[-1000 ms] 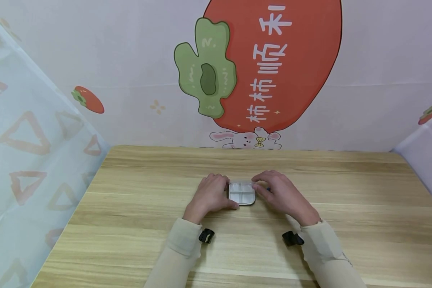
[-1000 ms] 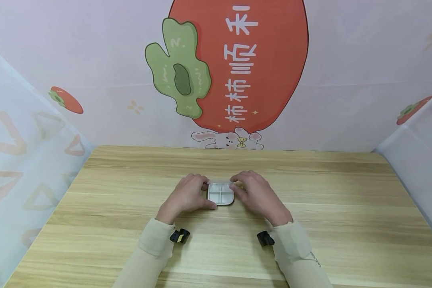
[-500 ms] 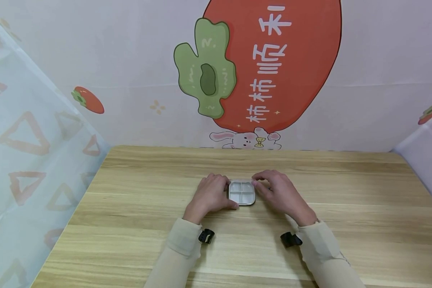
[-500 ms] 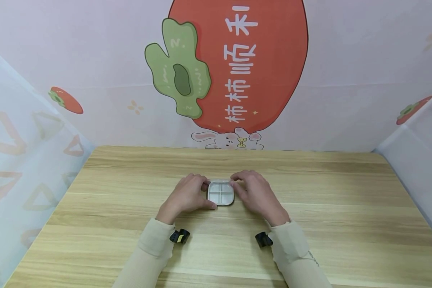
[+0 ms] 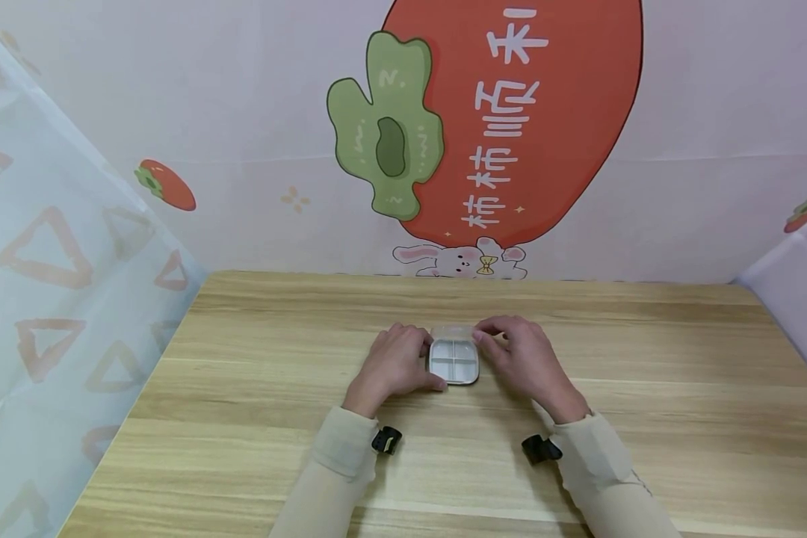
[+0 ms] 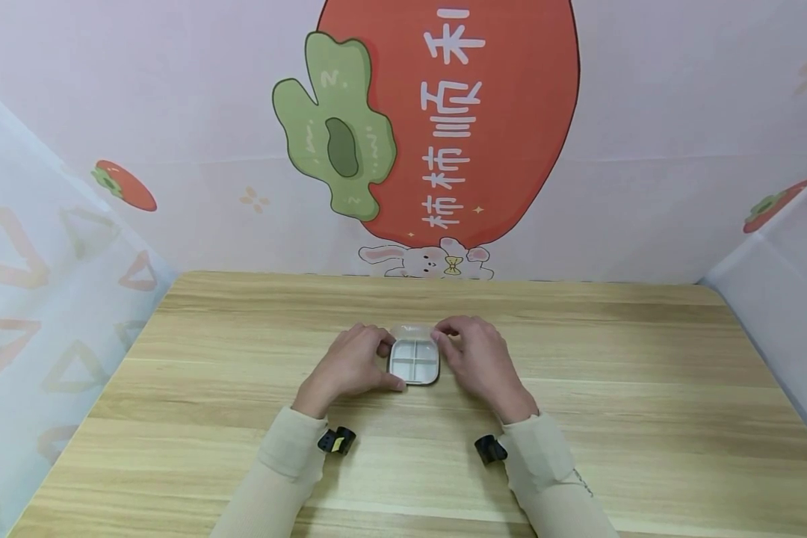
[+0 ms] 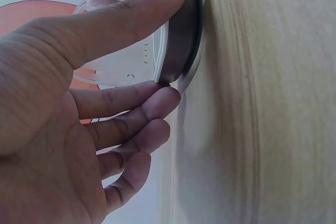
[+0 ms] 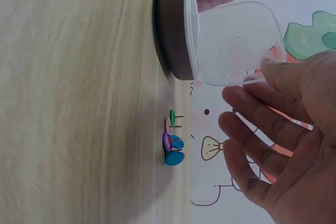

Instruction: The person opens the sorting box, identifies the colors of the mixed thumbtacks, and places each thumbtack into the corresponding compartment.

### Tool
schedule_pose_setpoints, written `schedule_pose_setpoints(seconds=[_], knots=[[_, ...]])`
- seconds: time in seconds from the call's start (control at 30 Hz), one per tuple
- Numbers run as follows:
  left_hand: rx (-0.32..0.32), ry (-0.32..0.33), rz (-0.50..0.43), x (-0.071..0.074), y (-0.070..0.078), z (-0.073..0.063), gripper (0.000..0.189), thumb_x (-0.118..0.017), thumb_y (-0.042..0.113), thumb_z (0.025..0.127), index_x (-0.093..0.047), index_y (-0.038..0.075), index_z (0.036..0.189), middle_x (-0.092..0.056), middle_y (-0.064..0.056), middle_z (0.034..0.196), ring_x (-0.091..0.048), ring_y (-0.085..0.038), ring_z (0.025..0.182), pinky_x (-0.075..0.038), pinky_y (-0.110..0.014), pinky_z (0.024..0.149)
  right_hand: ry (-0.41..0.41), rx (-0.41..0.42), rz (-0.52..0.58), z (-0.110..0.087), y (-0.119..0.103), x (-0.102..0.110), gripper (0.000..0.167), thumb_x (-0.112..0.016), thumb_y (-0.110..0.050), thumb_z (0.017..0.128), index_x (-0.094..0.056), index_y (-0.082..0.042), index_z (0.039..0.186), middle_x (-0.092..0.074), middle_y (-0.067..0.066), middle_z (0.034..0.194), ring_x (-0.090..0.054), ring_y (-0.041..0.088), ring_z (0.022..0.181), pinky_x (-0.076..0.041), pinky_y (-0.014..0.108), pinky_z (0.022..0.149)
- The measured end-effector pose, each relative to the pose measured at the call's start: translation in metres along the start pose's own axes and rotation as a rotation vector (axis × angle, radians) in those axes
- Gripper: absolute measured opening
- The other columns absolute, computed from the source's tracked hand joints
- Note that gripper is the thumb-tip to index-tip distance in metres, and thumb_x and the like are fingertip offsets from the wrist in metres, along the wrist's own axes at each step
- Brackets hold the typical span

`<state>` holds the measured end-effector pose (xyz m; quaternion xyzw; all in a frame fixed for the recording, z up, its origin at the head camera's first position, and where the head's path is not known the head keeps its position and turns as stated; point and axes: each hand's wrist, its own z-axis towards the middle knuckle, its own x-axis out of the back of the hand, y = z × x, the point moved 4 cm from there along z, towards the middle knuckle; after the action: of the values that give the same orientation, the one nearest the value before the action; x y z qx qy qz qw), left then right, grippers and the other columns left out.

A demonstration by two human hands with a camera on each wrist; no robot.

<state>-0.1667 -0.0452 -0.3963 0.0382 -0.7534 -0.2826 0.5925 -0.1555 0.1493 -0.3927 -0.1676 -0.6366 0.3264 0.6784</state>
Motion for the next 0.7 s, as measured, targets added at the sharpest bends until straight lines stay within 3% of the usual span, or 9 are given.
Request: schedule_pose_setpoints(seconds=[0.7], knots=[[-0.020,-0.020,-0.011,-0.0001,0.0005,-0.0005,0.060,-0.097,0.040,0.065,-0.074,0.009,0.111,-0.069,0.001,0.099,-0.053,-0.018,0.094,-0.042,-0.040,0.088,0.056,-0.042,0.024,0.0017,0.0020,0.0013,0.019,-0.068,-0.022,0.100,-0.076,-0.006,0.108,-0.074,0.005,0.101,-0.065,0.023,0.094,-0.052,0.048,0.085]])
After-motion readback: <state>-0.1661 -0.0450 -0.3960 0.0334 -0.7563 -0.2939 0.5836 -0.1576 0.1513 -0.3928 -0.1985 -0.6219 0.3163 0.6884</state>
